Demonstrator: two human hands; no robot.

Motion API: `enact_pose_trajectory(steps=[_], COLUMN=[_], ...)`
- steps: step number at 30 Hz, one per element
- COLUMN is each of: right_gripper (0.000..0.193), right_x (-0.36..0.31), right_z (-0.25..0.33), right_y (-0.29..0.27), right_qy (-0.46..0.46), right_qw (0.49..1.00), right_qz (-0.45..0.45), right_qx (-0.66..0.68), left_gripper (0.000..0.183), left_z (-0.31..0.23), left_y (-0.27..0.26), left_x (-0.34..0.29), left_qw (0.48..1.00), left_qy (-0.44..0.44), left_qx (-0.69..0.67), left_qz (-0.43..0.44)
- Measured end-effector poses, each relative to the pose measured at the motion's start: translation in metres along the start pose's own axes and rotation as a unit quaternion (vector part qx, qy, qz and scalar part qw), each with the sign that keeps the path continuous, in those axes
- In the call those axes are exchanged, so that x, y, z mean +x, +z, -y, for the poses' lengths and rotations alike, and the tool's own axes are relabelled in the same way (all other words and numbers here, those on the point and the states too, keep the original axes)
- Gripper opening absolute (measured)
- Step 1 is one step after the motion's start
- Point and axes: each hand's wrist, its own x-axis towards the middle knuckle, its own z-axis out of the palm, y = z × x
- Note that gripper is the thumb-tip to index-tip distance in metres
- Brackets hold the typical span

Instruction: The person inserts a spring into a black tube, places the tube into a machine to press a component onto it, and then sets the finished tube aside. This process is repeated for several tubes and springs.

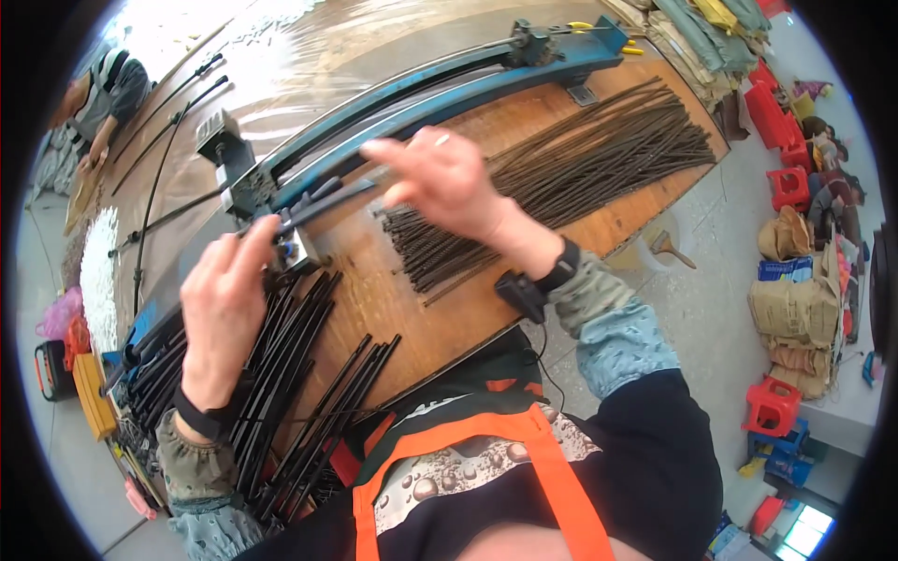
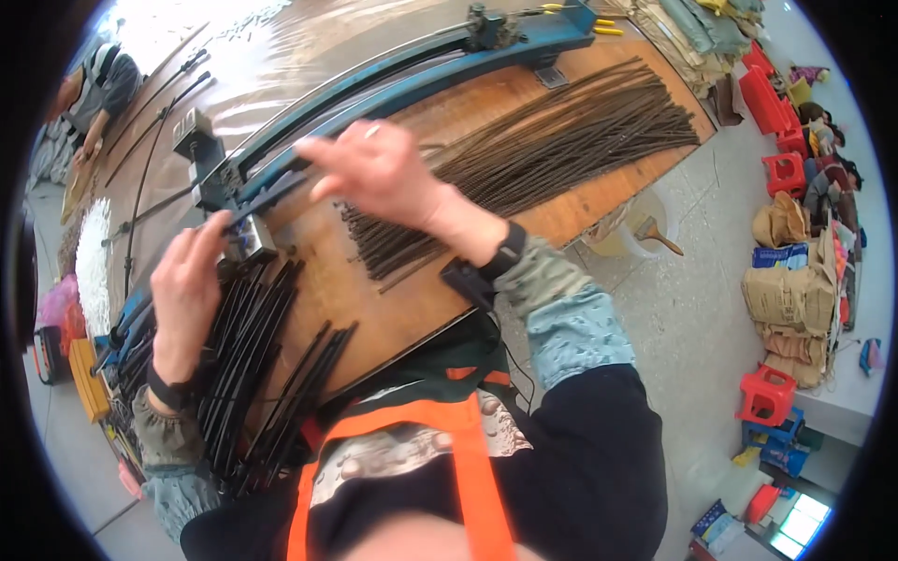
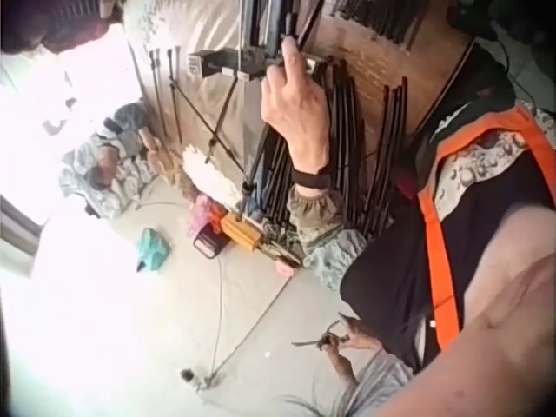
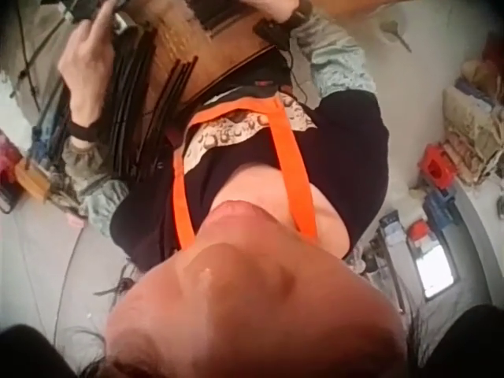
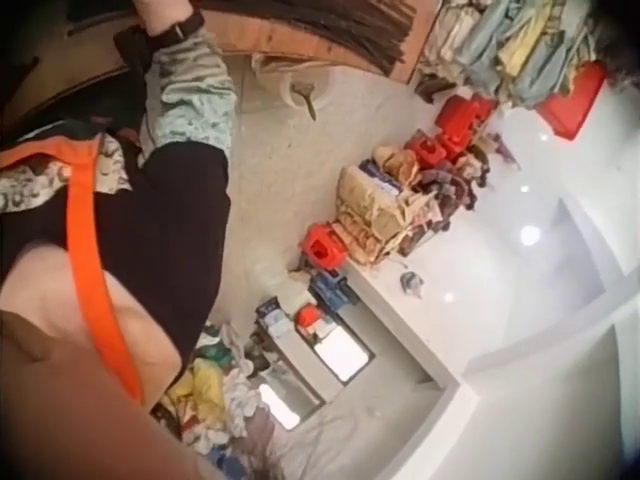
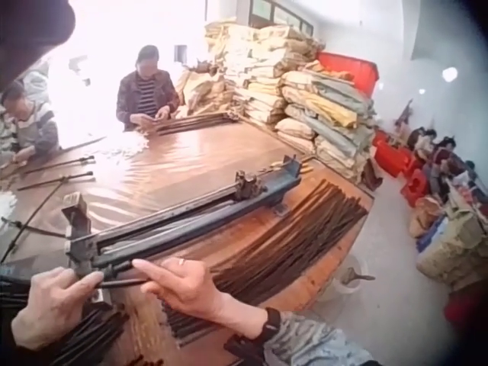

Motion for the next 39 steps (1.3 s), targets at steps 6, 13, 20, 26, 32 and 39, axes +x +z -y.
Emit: enact_pose_trajectory(steps=[6,13,20,26,32,39], right_gripper=[0.019,0.014,0.016,0.017,0.012,0.004], right_x=[0.016,0.105,0.118,0.124,0.094,0.056], right_z=[-0.036,-0.004,-0.004,0.011,-0.052,-0.105], right_y=[0.038,0.152,0.186,0.211,0.137,0.022], right_qy=[0.180,0.152,-0.050,-0.069,-0.125,-0.023], right_qw=[0.975,0.928,0.963,0.942,0.965,0.955], right_qz=[0.125,0.200,0.230,0.329,0.197,0.208], right_qx=[0.044,0.276,0.133,0.015,-0.118,-0.208], left_gripper=[0.029,0.027,0.027,0.028,0.026,0.016], left_z=[0.081,0.100,0.121,0.133,0.165,0.144], left_y=[-0.046,-0.082,-0.074,-0.059,-0.046,0.036], left_x=[-0.042,-0.075,-0.127,-0.112,-0.130,-0.052], left_qw=[0.987,0.971,0.960,0.958,0.974,0.993], left_qy=[-0.062,-0.178,-0.242,-0.240,-0.220,-0.075], left_qx=[0.044,0.012,0.012,-0.018,0.017,-0.084], left_qz=[-0.143,-0.157,-0.140,-0.156,-0.059,-0.045])
